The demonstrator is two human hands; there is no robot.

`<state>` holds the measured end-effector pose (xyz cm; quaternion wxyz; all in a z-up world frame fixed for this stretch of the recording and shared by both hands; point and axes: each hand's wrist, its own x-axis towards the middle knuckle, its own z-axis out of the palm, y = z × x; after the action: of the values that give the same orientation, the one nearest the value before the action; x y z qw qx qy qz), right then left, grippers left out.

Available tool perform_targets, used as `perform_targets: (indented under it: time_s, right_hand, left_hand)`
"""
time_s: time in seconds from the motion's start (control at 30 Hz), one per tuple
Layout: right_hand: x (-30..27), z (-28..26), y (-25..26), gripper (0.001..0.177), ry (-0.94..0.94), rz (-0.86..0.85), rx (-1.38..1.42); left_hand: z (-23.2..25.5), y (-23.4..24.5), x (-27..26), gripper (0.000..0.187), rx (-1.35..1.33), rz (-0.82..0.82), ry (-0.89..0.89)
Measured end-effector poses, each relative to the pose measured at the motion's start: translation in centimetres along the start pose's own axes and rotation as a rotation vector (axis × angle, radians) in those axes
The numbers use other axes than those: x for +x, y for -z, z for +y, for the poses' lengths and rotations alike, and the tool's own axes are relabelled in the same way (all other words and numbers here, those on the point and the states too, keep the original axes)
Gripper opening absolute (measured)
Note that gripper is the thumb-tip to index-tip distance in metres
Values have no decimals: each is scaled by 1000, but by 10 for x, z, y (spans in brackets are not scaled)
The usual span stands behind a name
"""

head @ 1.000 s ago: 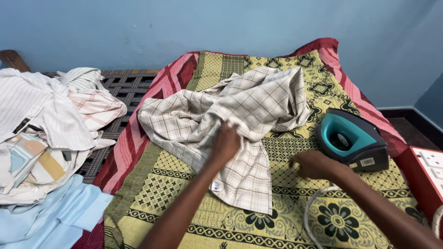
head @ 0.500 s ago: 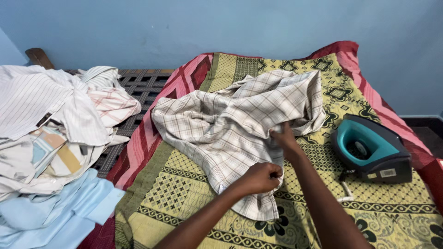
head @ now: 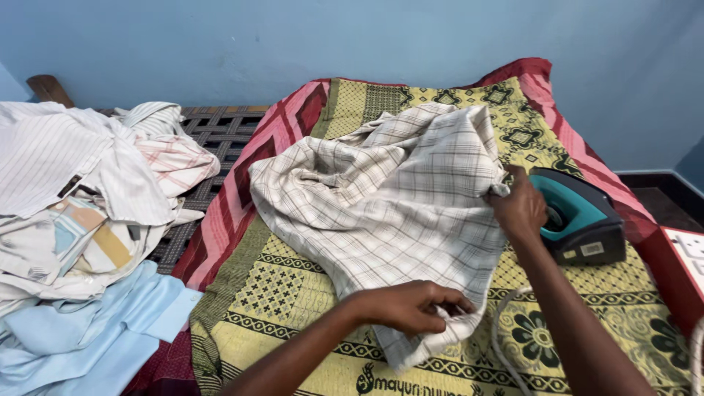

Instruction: The person irons a plaid shirt on a bed using a handheld iron. They smooth the fabric, move the iron across the shirt, and button the collar at the end.

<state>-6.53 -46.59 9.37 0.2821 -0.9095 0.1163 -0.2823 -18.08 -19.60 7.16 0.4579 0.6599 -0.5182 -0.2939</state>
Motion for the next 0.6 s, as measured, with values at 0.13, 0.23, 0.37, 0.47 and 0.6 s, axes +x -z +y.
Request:
perform_targets:
  time_s: [0.13, 0.23, 0.37, 0.47, 0.6]
  right_hand:
    - [-17, -19, 38, 77, 121, -69, -373]
    - [-30, -23, 40, 68, 293, 35, -450]
    - [-15, -26, 14, 44, 460, 86, -417]
    - [-3, -27, -26, 22, 364, -77, -296]
    - [6, -38, -80, 52, 190, -239, -322]
  left_hand:
    - [13, 33, -1, 68, 126, -21, 456]
    - [-25, 90, -5, 43, 357, 368, 341]
    - [-86, 189, -28, 29, 119, 903, 326]
    - [-108, 236, -37, 26, -5, 1204, 193]
    - [-125, 258, -29, 41, 173, 1473, 490]
